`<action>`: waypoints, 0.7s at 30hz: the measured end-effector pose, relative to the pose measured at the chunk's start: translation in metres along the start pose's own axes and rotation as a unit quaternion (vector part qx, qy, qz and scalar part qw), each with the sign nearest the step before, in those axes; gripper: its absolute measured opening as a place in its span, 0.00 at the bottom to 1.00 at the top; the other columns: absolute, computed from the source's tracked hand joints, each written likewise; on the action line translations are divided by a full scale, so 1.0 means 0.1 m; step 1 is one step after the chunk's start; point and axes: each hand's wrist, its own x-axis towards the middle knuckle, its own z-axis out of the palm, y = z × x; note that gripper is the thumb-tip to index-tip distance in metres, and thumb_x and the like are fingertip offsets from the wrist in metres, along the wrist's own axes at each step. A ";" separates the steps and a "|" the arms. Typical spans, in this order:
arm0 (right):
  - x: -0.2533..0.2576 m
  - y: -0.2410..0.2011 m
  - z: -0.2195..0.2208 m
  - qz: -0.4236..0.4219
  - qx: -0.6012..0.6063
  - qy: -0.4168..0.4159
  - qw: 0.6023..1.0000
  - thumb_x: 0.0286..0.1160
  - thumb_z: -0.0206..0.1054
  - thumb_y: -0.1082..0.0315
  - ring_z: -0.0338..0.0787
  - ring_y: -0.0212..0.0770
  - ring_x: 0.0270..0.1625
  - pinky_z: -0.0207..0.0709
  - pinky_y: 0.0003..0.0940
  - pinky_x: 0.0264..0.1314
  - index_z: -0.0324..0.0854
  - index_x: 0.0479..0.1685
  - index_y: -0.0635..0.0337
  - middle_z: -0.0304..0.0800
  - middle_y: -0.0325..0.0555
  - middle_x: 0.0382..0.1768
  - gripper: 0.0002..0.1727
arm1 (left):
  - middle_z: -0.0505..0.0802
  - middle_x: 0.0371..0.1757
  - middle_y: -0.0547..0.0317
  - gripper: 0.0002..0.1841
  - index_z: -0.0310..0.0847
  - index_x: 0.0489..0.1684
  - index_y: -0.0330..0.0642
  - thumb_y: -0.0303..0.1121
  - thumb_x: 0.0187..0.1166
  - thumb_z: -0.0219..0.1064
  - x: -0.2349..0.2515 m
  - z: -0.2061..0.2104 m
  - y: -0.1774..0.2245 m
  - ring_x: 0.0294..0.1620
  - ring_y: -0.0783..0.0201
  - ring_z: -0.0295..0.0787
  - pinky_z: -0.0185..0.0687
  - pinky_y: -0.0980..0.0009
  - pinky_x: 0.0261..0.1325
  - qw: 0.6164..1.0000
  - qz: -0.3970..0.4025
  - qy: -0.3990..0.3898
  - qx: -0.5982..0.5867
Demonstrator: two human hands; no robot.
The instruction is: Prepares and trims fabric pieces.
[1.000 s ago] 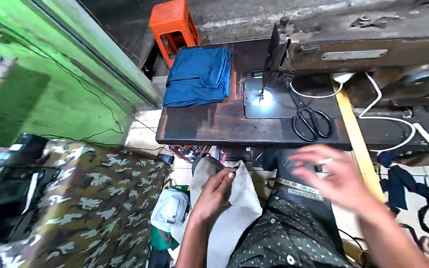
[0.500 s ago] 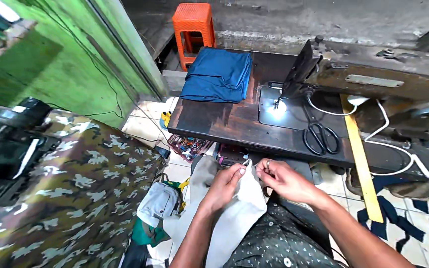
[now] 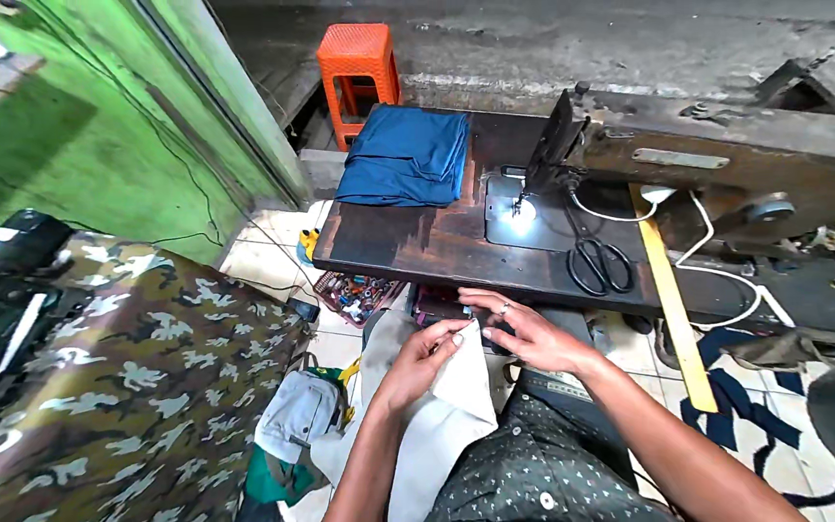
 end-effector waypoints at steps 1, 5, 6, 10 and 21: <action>0.04 0.07 0.00 -0.022 0.026 -0.028 0.999 0.86 0.57 0.69 0.77 0.41 0.81 0.74 0.38 0.81 0.76 0.77 0.63 0.75 0.51 0.81 0.22 | 0.93 0.58 0.60 0.16 0.82 0.69 0.35 0.29 0.90 0.55 -0.02 -0.02 -0.01 0.56 0.75 0.88 0.84 0.73 0.65 1.000 0.006 -0.012 -0.018; 0.22 0.16 -0.08 -0.066 0.064 -0.110 0.990 0.84 0.65 0.62 0.86 0.29 0.58 0.77 0.27 0.67 0.84 0.56 0.68 0.90 0.49 0.52 0.16 | 0.93 0.47 0.68 0.13 0.85 0.58 0.38 0.28 0.88 0.55 -0.16 -0.18 0.06 0.45 0.78 0.89 0.86 0.75 0.54 0.999 0.008 -0.012 -0.041; 0.25 0.14 -0.10 -0.070 0.061 -0.120 0.988 0.85 0.65 0.62 0.86 0.28 0.53 0.78 0.25 0.63 0.84 0.55 0.69 0.90 0.48 0.49 0.16 | 0.92 0.43 0.70 0.12 0.85 0.56 0.39 0.28 0.87 0.55 -0.21 -0.23 0.07 0.41 0.79 0.87 0.85 0.77 0.49 1.000 0.003 -0.005 -0.016; 0.32 0.02 0.02 -0.080 0.006 -0.116 0.990 0.84 0.66 0.60 0.88 0.31 0.50 0.79 0.29 0.61 0.83 0.61 0.65 0.91 0.48 0.45 0.18 | 0.85 0.31 0.71 0.10 0.83 0.49 0.39 0.30 0.86 0.55 -0.31 -0.21 0.06 0.31 0.80 0.79 0.78 0.78 0.38 0.997 -0.012 0.024 0.069; 0.21 -0.01 0.09 -0.125 -0.161 0.178 0.963 0.87 0.59 0.64 0.92 0.37 0.43 0.87 0.33 0.51 0.88 0.43 0.64 0.93 0.48 0.40 0.15 | 0.94 0.46 0.64 0.12 0.87 0.54 0.35 0.30 0.88 0.58 -0.24 -0.07 -0.02 0.48 0.78 0.88 0.84 0.75 0.59 0.998 -0.008 0.042 0.043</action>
